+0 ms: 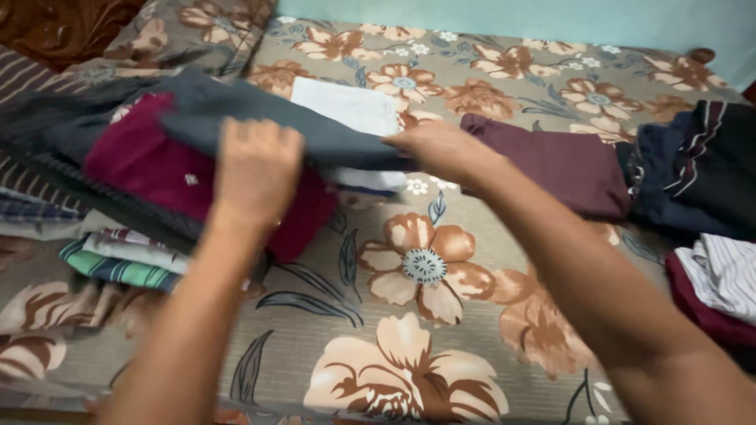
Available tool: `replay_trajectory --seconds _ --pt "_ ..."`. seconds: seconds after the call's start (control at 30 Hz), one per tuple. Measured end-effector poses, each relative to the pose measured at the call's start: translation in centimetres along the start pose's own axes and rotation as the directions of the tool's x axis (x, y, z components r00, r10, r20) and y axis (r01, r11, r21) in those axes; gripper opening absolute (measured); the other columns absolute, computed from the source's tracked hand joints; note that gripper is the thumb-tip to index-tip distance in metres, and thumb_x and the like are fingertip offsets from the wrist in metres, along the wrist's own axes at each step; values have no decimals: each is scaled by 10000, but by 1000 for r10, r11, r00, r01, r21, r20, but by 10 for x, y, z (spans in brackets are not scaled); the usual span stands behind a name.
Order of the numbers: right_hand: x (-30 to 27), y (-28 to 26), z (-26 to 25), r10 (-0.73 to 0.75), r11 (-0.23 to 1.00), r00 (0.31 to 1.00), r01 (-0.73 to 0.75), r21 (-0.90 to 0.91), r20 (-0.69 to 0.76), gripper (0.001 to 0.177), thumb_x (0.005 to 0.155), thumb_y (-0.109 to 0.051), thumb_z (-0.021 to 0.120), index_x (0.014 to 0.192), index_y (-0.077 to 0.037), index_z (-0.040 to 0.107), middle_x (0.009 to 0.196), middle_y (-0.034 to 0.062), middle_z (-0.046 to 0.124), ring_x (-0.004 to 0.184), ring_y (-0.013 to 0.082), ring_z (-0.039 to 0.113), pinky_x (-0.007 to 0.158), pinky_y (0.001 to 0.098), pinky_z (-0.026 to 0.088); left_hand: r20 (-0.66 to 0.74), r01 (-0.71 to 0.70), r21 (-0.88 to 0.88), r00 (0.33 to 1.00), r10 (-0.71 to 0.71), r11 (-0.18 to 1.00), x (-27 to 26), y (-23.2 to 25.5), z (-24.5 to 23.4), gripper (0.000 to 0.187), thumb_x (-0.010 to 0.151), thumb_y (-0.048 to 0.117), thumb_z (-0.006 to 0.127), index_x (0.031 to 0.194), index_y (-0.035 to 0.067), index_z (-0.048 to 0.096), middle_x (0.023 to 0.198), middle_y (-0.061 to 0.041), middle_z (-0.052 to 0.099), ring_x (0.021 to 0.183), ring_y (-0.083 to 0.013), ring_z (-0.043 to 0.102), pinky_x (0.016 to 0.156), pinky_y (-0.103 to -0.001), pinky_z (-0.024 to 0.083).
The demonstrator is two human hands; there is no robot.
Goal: The person folds a shirt and then a pair of pants by hand on a bed, smoothing the fabric and placing them onto a stack of folded items.
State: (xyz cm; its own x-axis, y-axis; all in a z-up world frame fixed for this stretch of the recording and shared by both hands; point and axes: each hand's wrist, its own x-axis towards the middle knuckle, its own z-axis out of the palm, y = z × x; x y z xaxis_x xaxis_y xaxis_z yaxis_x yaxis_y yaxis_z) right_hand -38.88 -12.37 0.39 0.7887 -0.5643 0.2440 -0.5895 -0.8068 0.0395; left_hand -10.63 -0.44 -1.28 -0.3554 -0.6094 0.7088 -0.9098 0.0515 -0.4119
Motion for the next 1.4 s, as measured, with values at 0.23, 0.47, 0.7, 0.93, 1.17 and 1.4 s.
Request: replay_trajectory --seconds 0.23,0.47,0.7,0.93,1.17,1.4 --pt "-266 44 13 51 937 996 -25 -348 66 568 780 -59 619 1341 -144 626 1352 104 653 1200 253 652 934 392 544 45 -223 -425 963 267 877 -68 238 -37 298 850 348 602 918 60 640 787 -76 590 734 -220 595 612 -362 466" --pt "-414 -8 90 291 950 942 -264 -166 169 581 818 -37 560 1390 -121 611 1398 116 612 1208 277 628 976 408 501 39 -299 -617 912 408 728 -124 304 -52 206 858 185 627 1015 54 650 940 -89 600 866 -217 591 675 -333 473" --pt "-334 -29 23 537 815 695 -574 -81 478 575 795 -68 644 1355 -200 649 1364 45 655 1269 243 616 1104 396 447 176 155 -909 984 19 386 -106 258 -51 570 830 423 769 1172 -16 650 1174 -218 650 1138 -423 603 915 -500 508" --pt "-300 -47 26 587 706 680 -696 133 440 632 791 -10 519 1387 -171 649 1239 155 710 1173 310 674 1044 407 479 884 885 -366 428 -191 288 -47 237 15 725 787 431 838 1364 64 597 1079 -154 778 1073 -304 706 948 -417 531" --pt "-283 -11 57 719 72 497 -749 659 485 625 987 -434 515 1440 -4 554 1116 267 761 1002 383 753 909 472 610 547 624 -745 774 -319 236 -54 261 24 262 717 225 851 947 135 764 1201 -171 717 1047 -326 717 908 -406 560" --pt "-312 -6 54 704 -447 351 -458 769 618 948 795 -591 588 1499 0 359 1232 243 670 1076 344 702 877 439 579 -58 -133 -983 879 474 127 -83 336 -89 165 858 130 710 1015 99 674 1026 -98 672 933 -311 682 810 -436 539"
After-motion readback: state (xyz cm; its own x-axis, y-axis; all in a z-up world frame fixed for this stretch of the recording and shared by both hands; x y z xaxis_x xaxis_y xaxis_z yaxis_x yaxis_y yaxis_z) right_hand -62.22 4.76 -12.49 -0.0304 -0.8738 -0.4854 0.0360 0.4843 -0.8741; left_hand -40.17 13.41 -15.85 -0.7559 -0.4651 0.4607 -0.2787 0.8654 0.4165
